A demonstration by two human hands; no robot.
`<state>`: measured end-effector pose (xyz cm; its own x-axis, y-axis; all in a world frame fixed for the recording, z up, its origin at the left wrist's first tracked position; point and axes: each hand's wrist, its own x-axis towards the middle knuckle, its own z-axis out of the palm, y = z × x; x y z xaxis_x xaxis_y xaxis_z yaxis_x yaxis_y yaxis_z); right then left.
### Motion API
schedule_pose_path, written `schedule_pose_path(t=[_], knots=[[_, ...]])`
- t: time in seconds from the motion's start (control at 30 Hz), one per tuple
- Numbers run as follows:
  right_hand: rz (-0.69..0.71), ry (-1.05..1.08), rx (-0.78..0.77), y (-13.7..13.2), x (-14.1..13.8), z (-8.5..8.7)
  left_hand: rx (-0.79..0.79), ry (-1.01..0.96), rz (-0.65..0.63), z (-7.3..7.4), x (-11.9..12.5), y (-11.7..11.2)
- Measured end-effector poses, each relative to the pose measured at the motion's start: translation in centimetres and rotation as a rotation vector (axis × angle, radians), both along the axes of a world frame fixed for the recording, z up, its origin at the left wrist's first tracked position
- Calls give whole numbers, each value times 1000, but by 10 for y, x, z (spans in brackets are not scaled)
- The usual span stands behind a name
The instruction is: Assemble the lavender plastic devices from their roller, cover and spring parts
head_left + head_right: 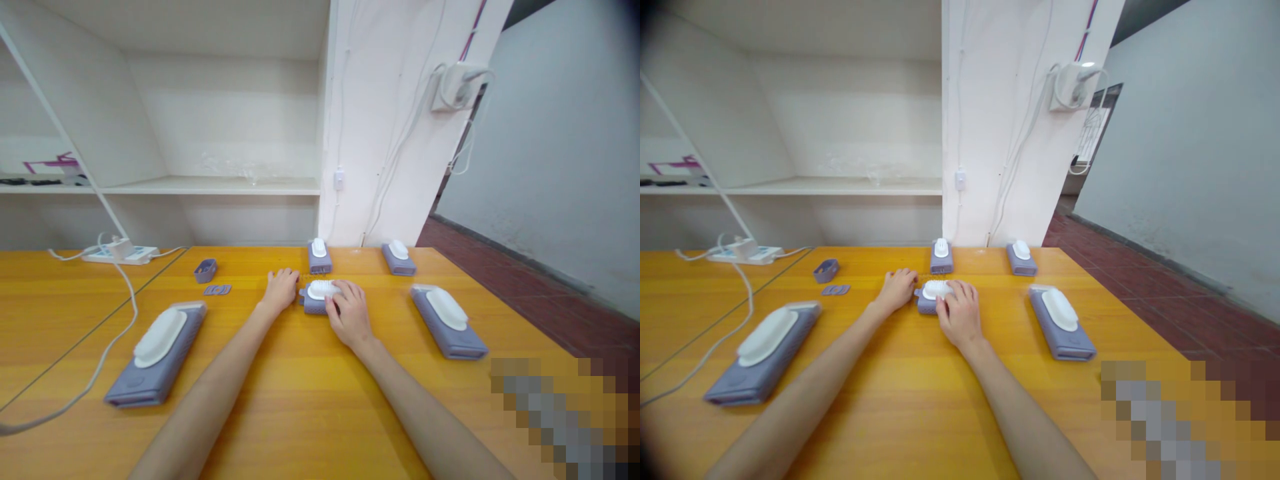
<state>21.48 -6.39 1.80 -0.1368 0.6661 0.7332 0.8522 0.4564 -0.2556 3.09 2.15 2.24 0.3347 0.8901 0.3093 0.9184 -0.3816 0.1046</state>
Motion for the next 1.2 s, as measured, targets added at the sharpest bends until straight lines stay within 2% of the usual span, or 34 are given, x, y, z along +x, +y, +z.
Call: schedule_pose_path(t=[0.23, 0.33, 0.47, 0.6, 0.7, 0.83, 0.93, 1.1, 1.2], knots=[[70, 7, -20, 5, 1, -5, -15, -54, -32, 11, -13, -4], [100, 16, -40, 9, 2, -9, 23, -144, -30, 26, -20, -6], [150, 15, -70, 11, 2, -11, 134, -208, 19, 56, -30, -12], [103, 16, -63, 9, 1, -10, 191, -301, 21, 82, -35, -25], [33, 15, -59, 8, 0, -10, 225, -366, -5, 93, -33, -35], [0, 5, -56, 7, 0, -9, 212, -448, -48, 100, -24, -44], [46, -19, -47, 3, 1, -5, 80, -540, -145, 102, -16, -50], [174, -65, -32, -2, 1, -1, -422, -705, -384, 98, -3, -59], [162, -37, -96, 1, 1, -6, -584, -750, -464, 94, 0, -57]])
